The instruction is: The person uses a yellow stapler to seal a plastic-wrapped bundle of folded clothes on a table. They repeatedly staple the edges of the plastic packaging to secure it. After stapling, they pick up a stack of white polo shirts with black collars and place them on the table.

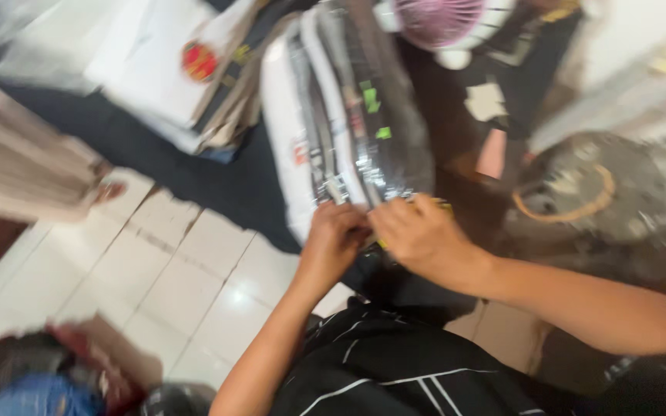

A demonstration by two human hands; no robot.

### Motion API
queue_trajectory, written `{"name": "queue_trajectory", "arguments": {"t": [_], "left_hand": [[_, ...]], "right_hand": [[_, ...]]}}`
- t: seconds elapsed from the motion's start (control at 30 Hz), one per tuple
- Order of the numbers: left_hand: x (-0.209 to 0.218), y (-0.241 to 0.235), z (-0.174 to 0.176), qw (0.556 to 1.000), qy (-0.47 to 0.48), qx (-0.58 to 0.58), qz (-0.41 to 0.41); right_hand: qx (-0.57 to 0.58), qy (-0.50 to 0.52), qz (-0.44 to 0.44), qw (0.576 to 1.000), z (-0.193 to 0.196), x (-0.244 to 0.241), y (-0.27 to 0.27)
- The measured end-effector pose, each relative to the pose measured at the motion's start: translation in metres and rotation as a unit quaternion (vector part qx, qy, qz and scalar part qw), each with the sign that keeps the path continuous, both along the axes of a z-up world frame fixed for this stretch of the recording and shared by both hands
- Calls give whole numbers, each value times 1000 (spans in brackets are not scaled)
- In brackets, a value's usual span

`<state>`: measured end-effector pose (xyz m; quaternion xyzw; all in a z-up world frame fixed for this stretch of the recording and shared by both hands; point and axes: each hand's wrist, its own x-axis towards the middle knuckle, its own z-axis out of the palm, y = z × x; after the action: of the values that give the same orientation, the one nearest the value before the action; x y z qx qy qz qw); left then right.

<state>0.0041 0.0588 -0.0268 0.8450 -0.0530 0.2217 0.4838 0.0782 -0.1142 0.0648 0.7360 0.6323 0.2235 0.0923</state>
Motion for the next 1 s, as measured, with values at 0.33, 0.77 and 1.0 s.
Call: {"name": "queue_trajectory", "arguments": {"t": [0.33,0.77,1.0], "left_hand": [[2,9,1,1000,28,-3,5],[1,14,-6,996,29,-81,-24],[-3,19,4,996,-32,-63,-57]], "right_hand": [[47,35,-33,998,-4,-5,8],[-12,67,-28,997,1,0,16],[5,181,-13,983,1,11,17]]}}
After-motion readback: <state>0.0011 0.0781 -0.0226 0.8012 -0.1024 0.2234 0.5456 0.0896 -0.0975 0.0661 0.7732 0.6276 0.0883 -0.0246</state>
